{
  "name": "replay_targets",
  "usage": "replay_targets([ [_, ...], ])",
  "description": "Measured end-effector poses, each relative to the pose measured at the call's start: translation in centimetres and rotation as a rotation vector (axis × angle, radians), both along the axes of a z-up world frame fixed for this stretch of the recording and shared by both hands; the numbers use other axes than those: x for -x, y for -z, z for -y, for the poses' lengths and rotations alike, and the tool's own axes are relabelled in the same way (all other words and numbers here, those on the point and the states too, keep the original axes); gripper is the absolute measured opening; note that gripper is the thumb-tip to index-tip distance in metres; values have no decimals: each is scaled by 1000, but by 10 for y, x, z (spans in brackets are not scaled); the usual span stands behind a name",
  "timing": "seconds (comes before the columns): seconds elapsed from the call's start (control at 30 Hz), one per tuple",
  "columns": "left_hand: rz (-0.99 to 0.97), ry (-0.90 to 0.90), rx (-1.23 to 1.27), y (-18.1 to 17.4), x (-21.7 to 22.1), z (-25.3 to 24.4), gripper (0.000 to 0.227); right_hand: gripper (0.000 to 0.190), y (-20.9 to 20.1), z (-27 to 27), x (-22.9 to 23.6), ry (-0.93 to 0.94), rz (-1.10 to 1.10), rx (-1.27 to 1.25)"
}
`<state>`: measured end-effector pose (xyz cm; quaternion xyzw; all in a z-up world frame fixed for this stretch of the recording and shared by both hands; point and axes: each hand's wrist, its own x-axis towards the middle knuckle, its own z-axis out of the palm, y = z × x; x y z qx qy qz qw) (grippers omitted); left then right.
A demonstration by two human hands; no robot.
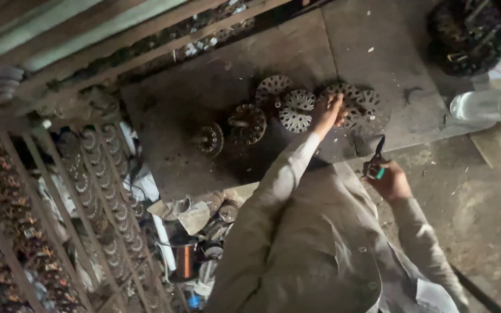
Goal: The person uses a pair of pliers to trim small protrusions from several circular metal parts with multiple holes. The person repeatedly picks up each part, trims the edges, and places them back on the workbench.
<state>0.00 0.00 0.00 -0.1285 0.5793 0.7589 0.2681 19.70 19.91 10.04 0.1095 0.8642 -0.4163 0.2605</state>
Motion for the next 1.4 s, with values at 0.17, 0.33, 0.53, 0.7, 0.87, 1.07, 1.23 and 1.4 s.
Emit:
replay_targets([
  [0.17,-10,-290,-68,-15,-67,65,39,31,12,13,-12,861,317,1031],
  [0.33,6,-542,165,12,-78,102,43,28,-7,34,-21,650,275,771],
  [0.53,103,-543,-171,32,-59,103,53,38,-18,84,7,348,238,572],
  [0.7,36,-344,-11,33,-81,132,43,36,-26,116,29,451,324,689],
  [0.87,-155,-6,471,37,-129,178,41,30,-14,141,13,468,369,681],
  [1.07,-239,114,460,29,-158,211,47,24,-2,167,-22,578,442,571],
  [1.23,-357,-83,388,21,-121,195,50,23,1,175,-38,614,365,607],
  [1.4,-436,100,946,21,-86,146,44,24,20,182,-61,616,309,563],
])
